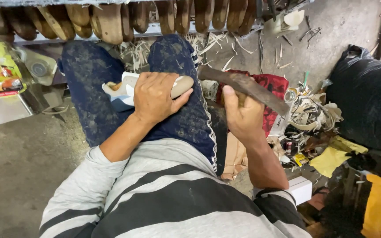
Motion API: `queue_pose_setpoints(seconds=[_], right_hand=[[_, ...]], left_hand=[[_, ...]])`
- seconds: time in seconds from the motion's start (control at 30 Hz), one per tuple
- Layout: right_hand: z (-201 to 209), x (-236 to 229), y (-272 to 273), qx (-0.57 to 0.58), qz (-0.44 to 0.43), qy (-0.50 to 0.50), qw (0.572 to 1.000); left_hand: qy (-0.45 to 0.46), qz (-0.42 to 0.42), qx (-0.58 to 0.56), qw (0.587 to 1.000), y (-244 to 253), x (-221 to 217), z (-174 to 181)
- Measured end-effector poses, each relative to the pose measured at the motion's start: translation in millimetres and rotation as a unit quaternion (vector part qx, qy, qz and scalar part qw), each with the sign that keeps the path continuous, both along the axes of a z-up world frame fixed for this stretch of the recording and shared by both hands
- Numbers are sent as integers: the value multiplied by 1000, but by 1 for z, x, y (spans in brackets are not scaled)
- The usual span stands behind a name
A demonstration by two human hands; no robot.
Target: The person sits on the floor and uses a curved metal blade to scrape and shape the edge of a shoe sole. They hold the shoe on their lap, repeatedly scraping the sole's perimeter and occasionally turning the shoe to work on different sections.
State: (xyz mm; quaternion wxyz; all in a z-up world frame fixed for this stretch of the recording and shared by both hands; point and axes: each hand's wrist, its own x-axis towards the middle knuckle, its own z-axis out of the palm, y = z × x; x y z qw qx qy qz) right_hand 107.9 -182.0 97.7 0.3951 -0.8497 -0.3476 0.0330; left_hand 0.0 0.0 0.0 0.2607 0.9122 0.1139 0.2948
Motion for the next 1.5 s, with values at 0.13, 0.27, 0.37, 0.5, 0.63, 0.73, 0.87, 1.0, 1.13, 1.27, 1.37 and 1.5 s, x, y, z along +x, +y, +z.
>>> queue_pose_setpoints(seconds=[0.13, 0.27, 0.37, 0.5, 0.63, 0.73, 0.87, 1.0, 1.13, 1.27, 1.37, 1.5], right_hand=[[3, -4, 16, -102, 106, -53, 988], [1, -15, 17, -49, 94, -44, 993], [-16, -14, 16, -123, 96, -124, 980], [-51, -5, -6, -8, 40, -69, 997], [-13, -21, 16, -54, 74, -36, 995], [-7, -23, 15, -80, 19, -110, 991], [-33, -27, 14, -30, 92, -33, 995], [-30, 1, 1, -24, 64, -24, 997], [-26, 0, -24, -42, 12, 15, 999], [-13, -9, 5, -95, 91, -64, 989], [-18, -10, 6, -136, 105, -142, 975], [-29, -17, 11, -175, 113, -236, 949]], left_hand=[[9, -6, 13, 1000, 4, 0, -12], [5, 11, 8, 1000, -1, -5, -17], [8, 1, 14, 1000, 5, -1, -20], [9, 15, 18, 1000, 7, 3, -11], [13, 23, 31, 999, 5, 5, -33], [10, 29, 26, 999, 1, 2, -28], [5, 15, 23, 1000, 7, 7, -41], [-22, 26, 39, 999, -1, -4, -16], [-38, 23, 66, 997, -7, -6, -21], [-42, 22, 97, 994, -8, -6, -33], [-43, 23, 108, 993, -10, -6, -29], [-46, 22, 105, 993, -10, -8, -30]])
